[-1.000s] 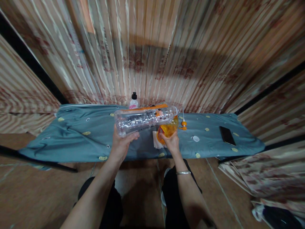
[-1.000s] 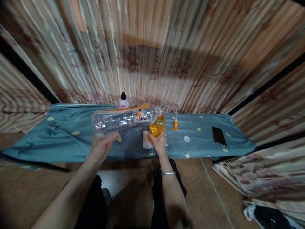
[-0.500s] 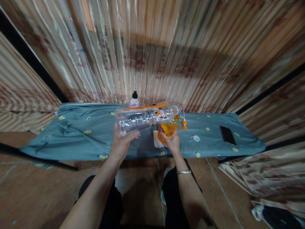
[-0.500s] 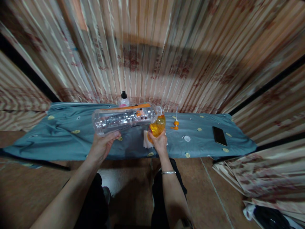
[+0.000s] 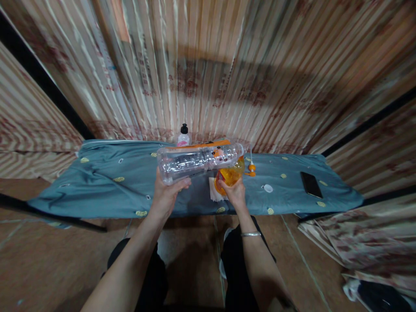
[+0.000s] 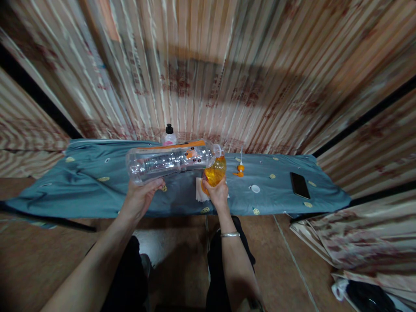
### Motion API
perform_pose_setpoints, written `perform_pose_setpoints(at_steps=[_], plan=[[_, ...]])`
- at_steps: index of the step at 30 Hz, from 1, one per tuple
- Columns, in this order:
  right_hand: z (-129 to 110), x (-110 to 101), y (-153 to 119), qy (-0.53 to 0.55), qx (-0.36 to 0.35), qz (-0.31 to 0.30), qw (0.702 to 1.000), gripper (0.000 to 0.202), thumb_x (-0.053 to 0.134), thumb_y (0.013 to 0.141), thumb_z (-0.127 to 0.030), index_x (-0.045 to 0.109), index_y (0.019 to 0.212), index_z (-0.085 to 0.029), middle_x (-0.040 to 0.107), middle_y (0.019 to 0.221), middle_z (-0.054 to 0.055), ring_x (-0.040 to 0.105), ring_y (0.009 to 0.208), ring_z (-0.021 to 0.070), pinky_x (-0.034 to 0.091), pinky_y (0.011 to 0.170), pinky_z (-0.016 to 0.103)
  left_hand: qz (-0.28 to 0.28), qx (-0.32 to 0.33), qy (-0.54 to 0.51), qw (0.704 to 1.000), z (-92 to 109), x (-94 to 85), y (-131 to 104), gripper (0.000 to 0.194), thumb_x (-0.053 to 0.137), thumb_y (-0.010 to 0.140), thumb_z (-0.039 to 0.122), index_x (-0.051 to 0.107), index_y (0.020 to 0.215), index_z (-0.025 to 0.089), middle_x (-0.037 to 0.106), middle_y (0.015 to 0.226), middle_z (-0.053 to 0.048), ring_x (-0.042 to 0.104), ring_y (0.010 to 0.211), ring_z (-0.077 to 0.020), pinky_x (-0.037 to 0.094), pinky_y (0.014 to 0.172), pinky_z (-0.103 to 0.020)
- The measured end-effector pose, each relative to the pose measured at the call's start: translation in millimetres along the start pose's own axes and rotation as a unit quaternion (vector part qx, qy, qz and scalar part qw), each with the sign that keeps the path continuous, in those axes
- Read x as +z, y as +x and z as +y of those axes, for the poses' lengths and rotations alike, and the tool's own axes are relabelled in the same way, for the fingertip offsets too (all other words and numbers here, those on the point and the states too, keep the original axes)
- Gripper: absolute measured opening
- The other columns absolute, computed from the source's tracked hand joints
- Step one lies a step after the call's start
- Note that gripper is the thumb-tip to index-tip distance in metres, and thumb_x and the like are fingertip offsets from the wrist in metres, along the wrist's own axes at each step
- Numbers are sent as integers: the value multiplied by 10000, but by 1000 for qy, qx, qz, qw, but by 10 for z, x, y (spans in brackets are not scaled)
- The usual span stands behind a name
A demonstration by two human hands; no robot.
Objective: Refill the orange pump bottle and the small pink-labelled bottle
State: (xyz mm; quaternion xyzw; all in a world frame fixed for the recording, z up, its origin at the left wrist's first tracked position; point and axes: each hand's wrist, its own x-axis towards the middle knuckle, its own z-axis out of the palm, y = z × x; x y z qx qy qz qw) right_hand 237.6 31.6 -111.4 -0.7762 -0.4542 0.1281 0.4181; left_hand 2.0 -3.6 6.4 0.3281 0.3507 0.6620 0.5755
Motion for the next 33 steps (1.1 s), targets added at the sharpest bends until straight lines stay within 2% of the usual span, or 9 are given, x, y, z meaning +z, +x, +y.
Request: perform_pose_setpoints(at_steps=[7,15,25,33], plan=[[72,40,13,20,-12,19,1000,873,858,639,-563,547,1326,-123,778,1178,227,747,1104,390,579,916,454,1,-1,-3,1000,-12,-16,6,732,931,468,102,594,1102,242,739,723,73,683,560,-127,568,563,-239],[44,10,16,1,-3,4,1000,894,850,649,-553,532,1343,-89,764,1196,256,737,1130,408,569,934,468,5,-5,4,1000,-14,-13,11,755,934,460,123,578,1117,234,734,727,68,666,563,-122,553,565,-238],[59,24,18,11,-13,12,1000,845,845,647,-560,544,1309,-128,776,1176,223,740,1116,393,576,900,454,3,-7,1,1000,-16,-11,8,781,938,467,123,591,1156,244,730,726,73,666,562,-124,550,579,-248],[-10,-6,1,-15,1,-2,1000,901,842,669,-535,519,1363,-59,755,1204,273,727,1148,429,571,932,481,1,-5,3,1000,-16,-12,13,844,927,471,130,600,1240,243,732,709,69,656,549,-123,543,572,-245]])
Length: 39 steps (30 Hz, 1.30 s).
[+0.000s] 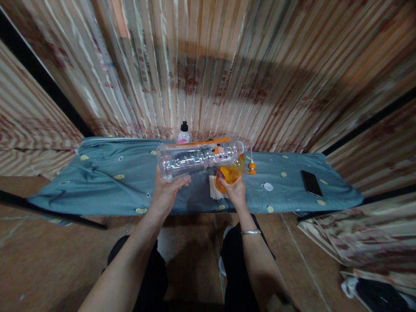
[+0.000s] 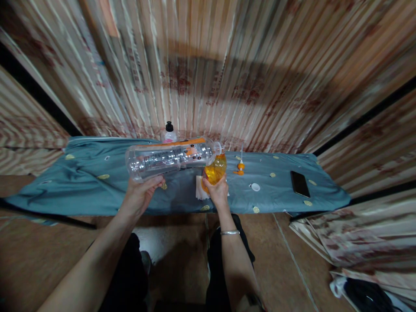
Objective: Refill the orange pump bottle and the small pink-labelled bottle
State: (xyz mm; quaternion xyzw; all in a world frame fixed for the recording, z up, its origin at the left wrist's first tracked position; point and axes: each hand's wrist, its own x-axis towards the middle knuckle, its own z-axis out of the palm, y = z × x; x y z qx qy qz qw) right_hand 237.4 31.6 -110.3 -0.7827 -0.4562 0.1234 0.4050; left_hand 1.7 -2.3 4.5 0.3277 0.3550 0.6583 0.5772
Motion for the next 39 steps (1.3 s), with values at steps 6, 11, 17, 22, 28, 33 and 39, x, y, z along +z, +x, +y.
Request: perform_pose_setpoints(at_steps=[6,11,17,22,28,33,39], plan=[[5,-3,-1,13,-5,1,1000,894,844,665,-535,527,1366,-80,738,1263,273,715,1180,425,562,969,493,1,-4,1,1000,2,-4,-6,899,929,477,122,584,1300,235,742,741,55,666,564,-131,539,585,-257],[23,6,7,8,0,0,1000,924,845,658,-544,518,1373,-57,753,1216,279,725,1148,426,561,959,492,7,-9,2,1000,3,2,-5,840,937,458,132,584,1215,221,739,710,57,665,554,-129,545,575,-248],[40,18,11,16,-7,5,1000,908,836,662,-547,522,1369,-73,754,1228,265,730,1147,415,567,949,480,2,-5,1,1000,1,10,-8,789,937,460,136,584,1159,232,729,679,76,660,538,-119,550,557,-227],[48,27,11,15,-4,9,1000,916,848,655,-551,519,1371,-85,770,1183,252,741,1120,411,575,915,459,6,-7,-2,1000,-8,-10,1,803,941,456,131,586,1168,240,739,713,76,664,541,-116,553,555,-229],[48,35,5,14,4,9,1000,887,849,661,-540,524,1357,-96,780,1158,236,746,1108,400,575,909,448,5,-2,-3,1000,-24,-20,15,806,939,454,136,567,1164,224,732,680,68,658,536,-121,545,549,-229],[60,45,9,23,-3,15,1000,875,854,644,-548,538,1336,-115,785,1152,219,749,1101,392,580,901,444,0,1,2,1000,-13,-9,8,771,933,468,142,571,1144,225,732,698,67,659,549,-123,536,563,-242],[47,46,6,6,-4,12,1000,840,836,664,-544,540,1320,-110,791,1118,220,761,1060,395,582,873,441,-3,4,4,1000,-12,-12,0,779,919,480,135,565,1167,227,731,711,66,662,559,-131,531,568,-253]])
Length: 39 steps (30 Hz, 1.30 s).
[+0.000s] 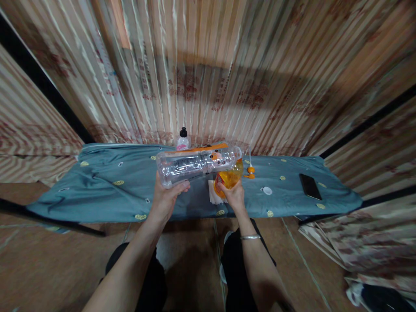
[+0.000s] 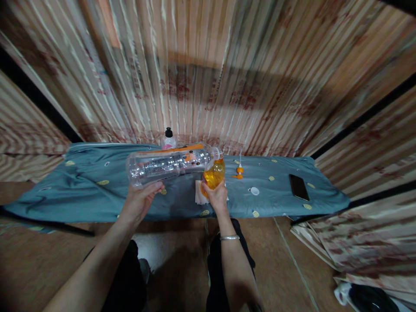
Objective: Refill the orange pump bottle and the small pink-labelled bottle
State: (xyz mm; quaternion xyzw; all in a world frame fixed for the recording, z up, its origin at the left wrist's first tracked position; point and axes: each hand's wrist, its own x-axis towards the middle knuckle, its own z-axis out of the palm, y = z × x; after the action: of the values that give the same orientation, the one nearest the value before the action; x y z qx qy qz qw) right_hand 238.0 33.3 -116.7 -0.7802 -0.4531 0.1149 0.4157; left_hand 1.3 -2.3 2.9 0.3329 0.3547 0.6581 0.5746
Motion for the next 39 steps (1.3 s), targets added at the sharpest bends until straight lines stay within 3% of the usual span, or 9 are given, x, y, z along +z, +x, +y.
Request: perform_pose_setpoints(at_steps=[13,29,39], plan=[[-21,-31,-17,22,-27,-7,999,757,822,692,-508,542,1295,-145,775,1159,213,746,1112,396,589,870,443,4,-3,3,1000,12,7,-7,772,921,478,148,557,1153,231,727,716,69,661,567,-127,531,574,-252],[-104,-86,-46,20,2,-22,1000,802,824,678,-510,522,1314,-126,770,1164,229,732,1149,417,586,891,466,-8,5,4,1000,17,-4,-20,777,939,496,156,558,1168,238,717,736,73,660,575,-132,526,580,-259],[-130,-93,-66,17,17,-28,999,795,820,674,-531,524,1285,-118,770,1160,244,741,1122,415,584,886,459,15,-12,11,1000,16,-6,-32,916,943,469,159,562,1299,228,735,781,52,641,563,-132,490,562,-267]])
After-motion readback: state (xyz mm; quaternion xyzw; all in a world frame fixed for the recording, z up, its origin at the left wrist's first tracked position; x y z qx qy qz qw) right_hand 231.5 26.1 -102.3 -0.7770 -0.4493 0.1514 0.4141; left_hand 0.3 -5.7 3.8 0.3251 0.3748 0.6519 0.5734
